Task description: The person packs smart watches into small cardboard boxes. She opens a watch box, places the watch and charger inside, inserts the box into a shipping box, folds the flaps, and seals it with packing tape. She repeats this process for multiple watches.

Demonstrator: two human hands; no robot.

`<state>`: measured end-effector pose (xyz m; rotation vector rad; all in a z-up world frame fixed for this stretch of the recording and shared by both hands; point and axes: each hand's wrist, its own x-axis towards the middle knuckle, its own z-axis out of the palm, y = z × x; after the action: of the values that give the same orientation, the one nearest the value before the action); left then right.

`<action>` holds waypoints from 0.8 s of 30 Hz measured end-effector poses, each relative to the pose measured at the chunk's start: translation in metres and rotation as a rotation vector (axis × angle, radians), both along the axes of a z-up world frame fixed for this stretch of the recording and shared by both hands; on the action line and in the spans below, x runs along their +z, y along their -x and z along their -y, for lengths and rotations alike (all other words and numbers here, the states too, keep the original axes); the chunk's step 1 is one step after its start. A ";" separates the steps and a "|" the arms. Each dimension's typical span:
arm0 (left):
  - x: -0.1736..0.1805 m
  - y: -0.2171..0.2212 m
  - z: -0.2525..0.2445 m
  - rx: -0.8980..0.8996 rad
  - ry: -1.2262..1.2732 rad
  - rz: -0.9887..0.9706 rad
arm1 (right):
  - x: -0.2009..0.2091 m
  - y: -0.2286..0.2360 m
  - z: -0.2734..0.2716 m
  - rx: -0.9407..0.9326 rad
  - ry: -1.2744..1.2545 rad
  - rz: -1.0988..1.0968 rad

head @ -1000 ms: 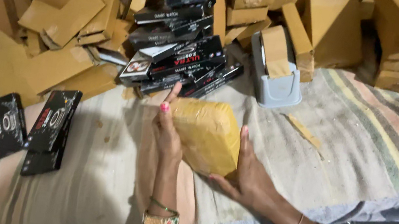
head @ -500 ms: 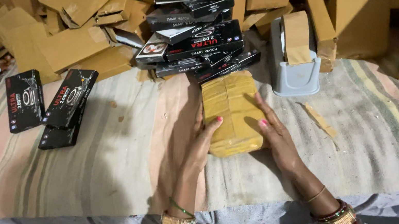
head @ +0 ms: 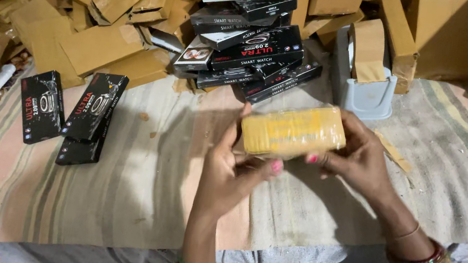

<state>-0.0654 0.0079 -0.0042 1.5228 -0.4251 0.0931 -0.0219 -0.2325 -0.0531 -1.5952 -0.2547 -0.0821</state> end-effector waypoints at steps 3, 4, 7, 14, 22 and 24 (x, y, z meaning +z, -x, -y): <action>0.015 -0.021 0.001 0.209 -0.220 -0.030 | 0.024 -0.014 0.001 0.016 0.177 0.102; 0.019 -0.028 -0.003 0.281 -0.347 -0.047 | 0.033 -0.018 0.000 -0.058 0.311 0.151; 0.022 -0.054 -0.012 0.473 -0.491 0.361 | 0.053 -0.024 -0.011 -0.124 0.455 0.408; -0.010 -0.117 0.014 0.173 0.412 0.155 | 0.055 -0.062 -0.043 0.090 0.137 0.771; -0.026 -0.135 0.017 0.269 0.346 0.176 | 0.030 -0.089 -0.053 -0.077 0.092 0.748; -0.025 -0.132 0.018 0.283 0.325 0.175 | 0.031 -0.087 -0.052 -0.075 0.101 0.774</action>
<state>0.0669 -0.0102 -0.0294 1.2480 -0.3123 0.4977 0.0650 -0.1805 -0.0222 -1.6127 -0.8047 -0.7609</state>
